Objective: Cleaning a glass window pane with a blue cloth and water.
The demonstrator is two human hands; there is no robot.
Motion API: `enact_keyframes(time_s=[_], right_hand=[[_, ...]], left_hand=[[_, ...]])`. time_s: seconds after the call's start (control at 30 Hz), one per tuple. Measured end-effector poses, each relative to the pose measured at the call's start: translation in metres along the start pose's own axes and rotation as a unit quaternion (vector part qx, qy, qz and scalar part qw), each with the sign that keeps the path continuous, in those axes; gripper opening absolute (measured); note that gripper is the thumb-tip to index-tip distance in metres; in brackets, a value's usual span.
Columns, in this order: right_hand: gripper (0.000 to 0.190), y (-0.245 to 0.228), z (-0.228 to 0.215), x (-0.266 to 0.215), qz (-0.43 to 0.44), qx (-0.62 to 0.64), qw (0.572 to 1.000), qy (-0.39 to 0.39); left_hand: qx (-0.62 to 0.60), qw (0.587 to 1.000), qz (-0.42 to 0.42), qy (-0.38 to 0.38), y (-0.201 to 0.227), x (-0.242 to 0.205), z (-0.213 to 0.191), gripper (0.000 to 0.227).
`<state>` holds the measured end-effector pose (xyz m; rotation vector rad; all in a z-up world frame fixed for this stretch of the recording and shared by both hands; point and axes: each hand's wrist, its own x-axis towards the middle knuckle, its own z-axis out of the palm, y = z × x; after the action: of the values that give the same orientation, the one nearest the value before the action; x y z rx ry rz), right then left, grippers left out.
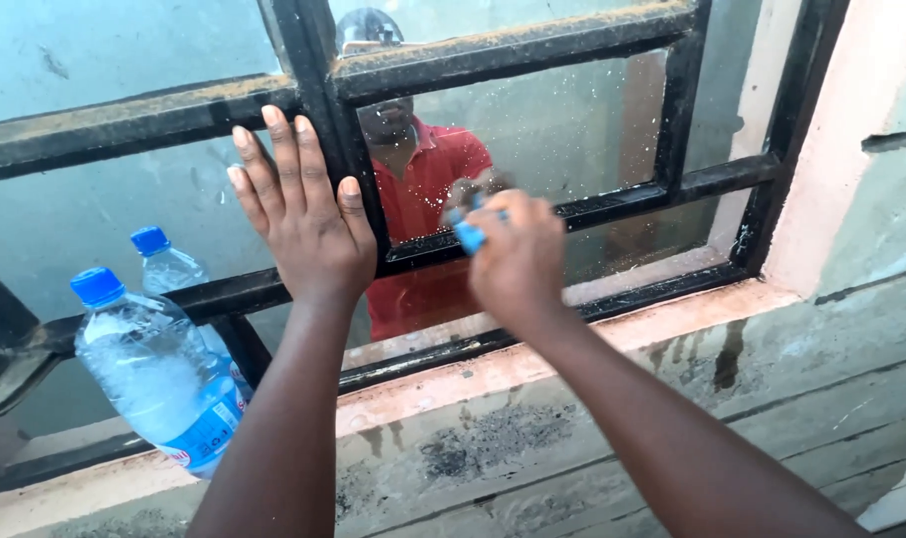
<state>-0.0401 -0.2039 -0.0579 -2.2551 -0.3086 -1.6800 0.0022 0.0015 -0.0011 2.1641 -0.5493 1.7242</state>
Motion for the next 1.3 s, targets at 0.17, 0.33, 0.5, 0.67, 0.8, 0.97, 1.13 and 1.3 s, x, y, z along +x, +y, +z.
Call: enact_keyframes(time_s=[0.17,0.33,0.5,0.67,0.8,0.97,1.13,1.3], right_hand=[[0.031,-0.034,-0.004,-0.008,-0.086,0.077,0.993,-0.010],[0.031,-0.031,0.000,-0.015,-0.066,0.072,0.995,0.020],[0.034,-0.067,0.017,-0.021,-0.075,0.087,0.993,-0.015],[0.028,-0.056,0.030,-0.033,-0.075,0.081,0.993,0.037],[0.025,-0.062,0.036,-0.033,-0.022,0.040,0.995,0.087],[0.034,-0.075,0.036,-0.036,-0.044,0.047,0.997,0.049],[0.026,-0.039,0.021,-0.033,-0.025,0.017,0.996,0.087],[0.036,-0.036,0.024,-0.034,-0.011,-0.018,0.992,0.121]], left_hand=[[-0.010,1.000,0.003,0.005,-0.001,0.001,-0.003,0.062],[-0.010,1.000,0.001,0.007,-0.003,0.000,-0.002,0.062],[-0.018,1.000,0.004,0.017,-0.004,-0.001,-0.002,0.059],[-0.032,0.999,0.009,0.025,-0.009,-0.001,-0.002,0.057],[-0.035,0.999,0.007,0.020,-0.009,-0.002,-0.002,0.057],[-0.042,0.999,0.007,0.012,-0.009,-0.002,-0.005,0.057],[-0.062,0.998,0.007,0.003,-0.011,0.000,-0.005,0.057],[-0.056,0.998,0.004,-0.003,-0.009,0.000,-0.009,0.058]])
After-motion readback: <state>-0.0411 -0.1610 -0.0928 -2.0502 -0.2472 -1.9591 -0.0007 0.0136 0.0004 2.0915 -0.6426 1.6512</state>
